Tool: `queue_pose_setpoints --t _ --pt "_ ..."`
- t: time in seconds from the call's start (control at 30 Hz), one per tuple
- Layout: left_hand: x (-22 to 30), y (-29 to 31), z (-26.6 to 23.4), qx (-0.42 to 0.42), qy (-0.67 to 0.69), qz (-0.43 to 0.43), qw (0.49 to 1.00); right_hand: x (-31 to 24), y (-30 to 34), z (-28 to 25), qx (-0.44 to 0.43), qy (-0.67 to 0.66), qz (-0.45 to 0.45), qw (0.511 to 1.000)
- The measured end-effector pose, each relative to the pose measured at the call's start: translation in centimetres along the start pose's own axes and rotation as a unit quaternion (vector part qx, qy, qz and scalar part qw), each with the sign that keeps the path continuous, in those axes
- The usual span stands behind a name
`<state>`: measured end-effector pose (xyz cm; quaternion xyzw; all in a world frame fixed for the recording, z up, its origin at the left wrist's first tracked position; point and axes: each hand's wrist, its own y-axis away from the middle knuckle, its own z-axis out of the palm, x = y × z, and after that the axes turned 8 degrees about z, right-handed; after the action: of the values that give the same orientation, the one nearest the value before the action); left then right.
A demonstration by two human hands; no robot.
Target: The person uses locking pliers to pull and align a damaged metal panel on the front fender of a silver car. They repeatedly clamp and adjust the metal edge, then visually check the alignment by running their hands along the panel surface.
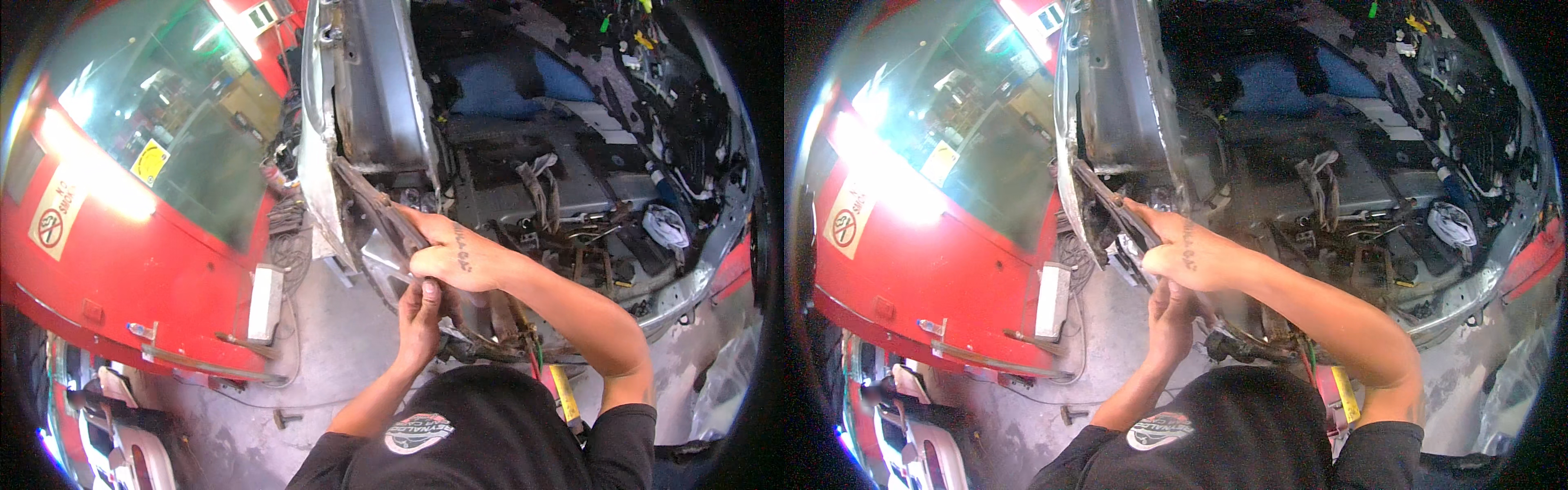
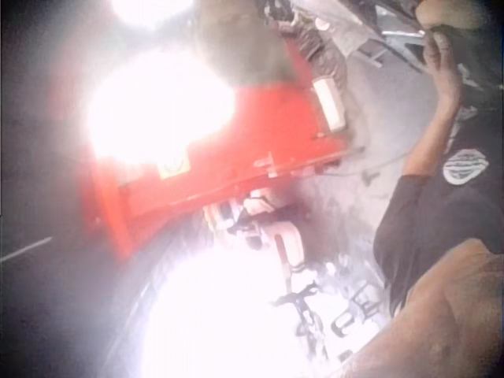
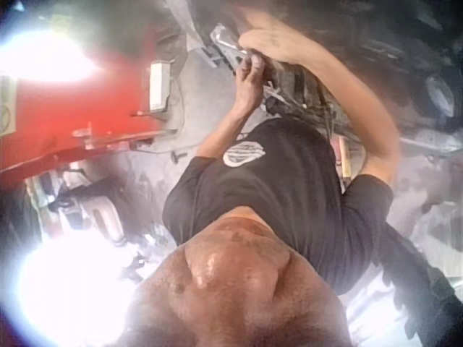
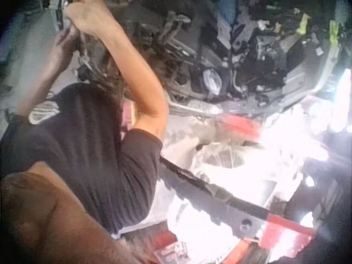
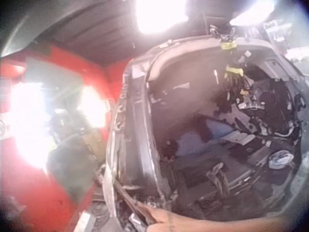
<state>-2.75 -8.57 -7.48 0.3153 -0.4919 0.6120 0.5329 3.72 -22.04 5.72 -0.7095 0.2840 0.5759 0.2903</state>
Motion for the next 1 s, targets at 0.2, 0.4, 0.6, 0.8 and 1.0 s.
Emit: queue_pose_setpoints --t 0.2,0.4,0.6,0.8,1.0 --pt "0.8 0.0 -0.3 -0.009 -0.013 -0.022 1.0 0.4 -0.1 0.5 0.026 0.0 -0.022 0.999" --pt "0.0 0.0 -1.0 -0.024 -0.018 -0.018 0.999 0.3 0.0 0.8 0.04 0.014 -0.014 0.999" --pt "1.0 0.0 -1.4 -0.049 -0.047 -0.03 0.997 -0.9 0.5 1.3 0.053 0.022 0.014 0.998" --pt "1.5 -0.3 -2.2 -0.058 -0.053 -0.067 0.995 -1.1 0.6 1.7 0.069 0.031 0.012 0.997" --pt "1.0 -0.3 -2.3 -0.03 -0.008 -0.085 0.996 -1.1 0.6 2.2 0.083 0.028 0.0 0.996"
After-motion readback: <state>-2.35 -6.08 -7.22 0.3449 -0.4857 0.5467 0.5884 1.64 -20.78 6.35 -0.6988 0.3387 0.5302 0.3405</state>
